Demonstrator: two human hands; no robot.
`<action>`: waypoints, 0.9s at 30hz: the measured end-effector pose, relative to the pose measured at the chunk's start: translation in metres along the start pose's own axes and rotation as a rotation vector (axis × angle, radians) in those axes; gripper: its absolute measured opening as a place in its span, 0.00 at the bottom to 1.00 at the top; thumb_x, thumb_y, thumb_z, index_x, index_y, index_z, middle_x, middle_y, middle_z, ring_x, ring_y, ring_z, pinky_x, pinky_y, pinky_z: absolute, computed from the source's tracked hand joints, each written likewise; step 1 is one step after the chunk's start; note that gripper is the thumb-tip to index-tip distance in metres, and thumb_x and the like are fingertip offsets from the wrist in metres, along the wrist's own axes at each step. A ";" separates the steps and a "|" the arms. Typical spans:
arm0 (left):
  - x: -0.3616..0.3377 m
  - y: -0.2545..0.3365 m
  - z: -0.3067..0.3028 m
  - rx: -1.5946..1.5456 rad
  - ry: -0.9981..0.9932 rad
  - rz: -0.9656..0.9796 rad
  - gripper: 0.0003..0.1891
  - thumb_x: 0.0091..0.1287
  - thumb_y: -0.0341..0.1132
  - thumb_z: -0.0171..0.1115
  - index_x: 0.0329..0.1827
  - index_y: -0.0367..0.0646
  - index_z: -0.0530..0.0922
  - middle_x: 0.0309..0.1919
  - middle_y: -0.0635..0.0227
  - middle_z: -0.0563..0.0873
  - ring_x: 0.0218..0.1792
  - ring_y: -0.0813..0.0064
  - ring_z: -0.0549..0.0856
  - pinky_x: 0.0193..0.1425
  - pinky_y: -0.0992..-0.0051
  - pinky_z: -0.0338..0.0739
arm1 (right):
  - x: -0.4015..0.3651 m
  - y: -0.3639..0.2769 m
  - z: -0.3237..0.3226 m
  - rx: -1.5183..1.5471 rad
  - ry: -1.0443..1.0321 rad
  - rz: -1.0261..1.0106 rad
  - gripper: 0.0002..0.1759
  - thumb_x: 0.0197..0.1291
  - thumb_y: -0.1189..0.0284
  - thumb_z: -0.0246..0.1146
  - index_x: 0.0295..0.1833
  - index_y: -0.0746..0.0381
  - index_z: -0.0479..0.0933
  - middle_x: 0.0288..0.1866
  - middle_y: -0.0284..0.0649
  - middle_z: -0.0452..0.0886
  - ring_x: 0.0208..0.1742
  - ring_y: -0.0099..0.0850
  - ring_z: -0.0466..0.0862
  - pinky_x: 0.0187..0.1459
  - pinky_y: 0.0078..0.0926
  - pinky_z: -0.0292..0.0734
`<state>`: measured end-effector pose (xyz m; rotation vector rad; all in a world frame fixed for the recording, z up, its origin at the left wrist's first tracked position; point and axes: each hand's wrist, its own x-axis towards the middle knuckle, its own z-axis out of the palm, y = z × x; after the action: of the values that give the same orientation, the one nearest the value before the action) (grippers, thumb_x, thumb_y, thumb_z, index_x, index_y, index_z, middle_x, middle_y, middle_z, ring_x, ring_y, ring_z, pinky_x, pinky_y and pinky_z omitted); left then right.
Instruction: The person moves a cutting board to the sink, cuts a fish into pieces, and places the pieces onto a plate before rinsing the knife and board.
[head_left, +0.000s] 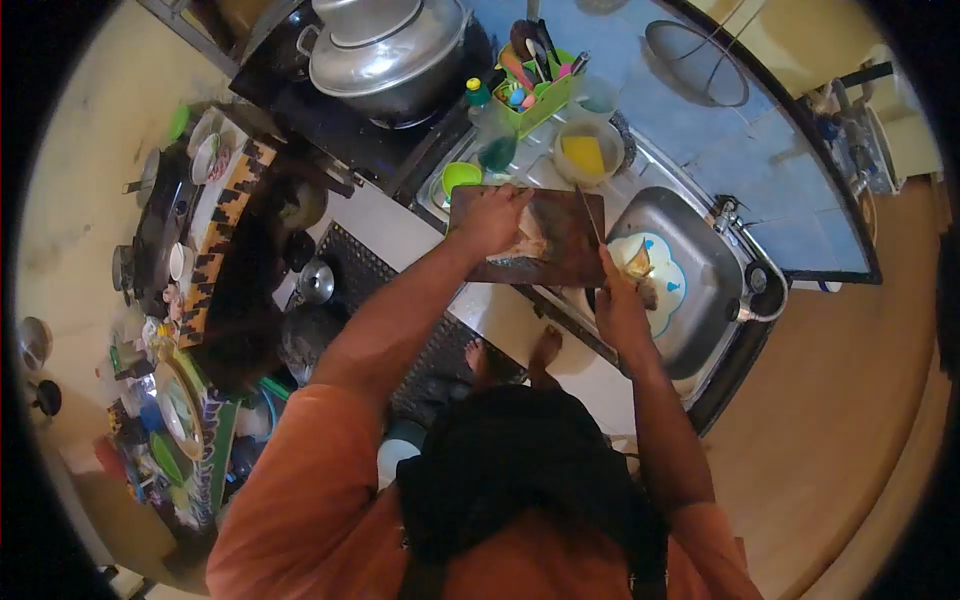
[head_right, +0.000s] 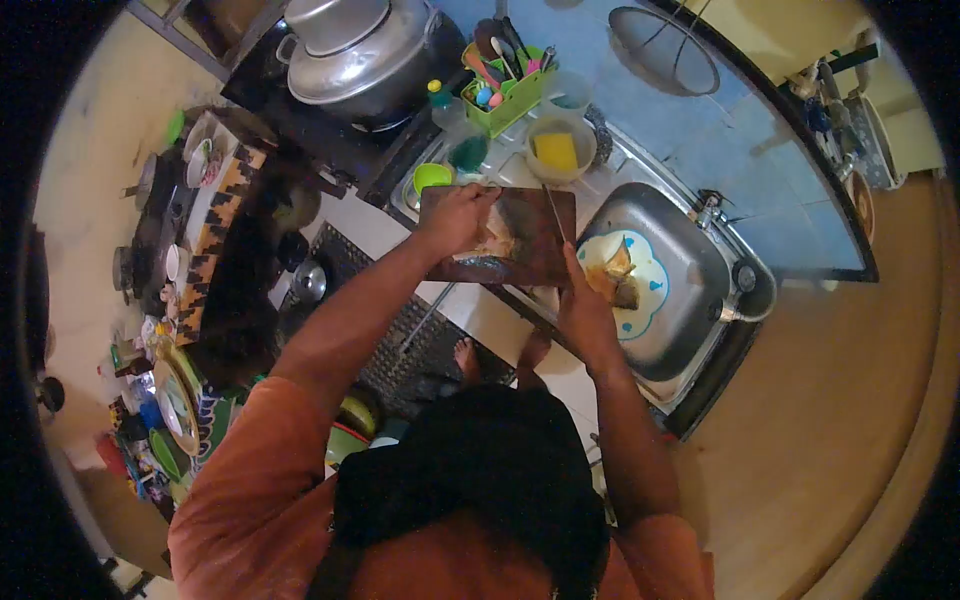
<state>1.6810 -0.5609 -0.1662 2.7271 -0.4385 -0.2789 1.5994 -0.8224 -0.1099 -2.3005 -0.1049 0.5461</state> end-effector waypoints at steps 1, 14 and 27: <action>0.003 0.003 -0.003 0.040 -0.046 -0.068 0.41 0.53 0.40 0.75 0.71 0.44 0.67 0.61 0.54 0.76 0.60 0.51 0.77 0.63 0.60 0.73 | 0.000 0.006 0.000 0.004 0.007 -0.001 0.40 0.60 0.83 0.54 0.79 0.52 0.55 0.49 0.62 0.77 0.50 0.53 0.80 0.54 0.43 0.73; 0.004 -0.014 0.012 -0.545 -0.085 -0.357 0.16 0.65 0.37 0.66 0.52 0.39 0.81 0.45 0.57 0.87 0.44 0.61 0.87 0.50 0.66 0.80 | -0.061 0.009 0.033 0.154 0.014 -0.008 0.44 0.61 0.77 0.56 0.80 0.43 0.47 0.60 0.64 0.76 0.59 0.56 0.79 0.59 0.42 0.73; -0.012 -0.029 0.035 -1.316 0.059 -0.507 0.13 0.63 0.23 0.62 0.50 0.39 0.80 0.41 0.66 0.87 0.38 0.74 0.85 0.43 0.72 0.81 | -0.068 0.007 0.009 0.126 0.059 0.064 0.43 0.62 0.76 0.59 0.80 0.46 0.50 0.63 0.61 0.75 0.61 0.53 0.78 0.59 0.39 0.73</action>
<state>1.6687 -0.5426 -0.2080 1.4779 0.3810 -0.4123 1.5332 -0.8375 -0.0963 -2.2004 0.0311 0.5018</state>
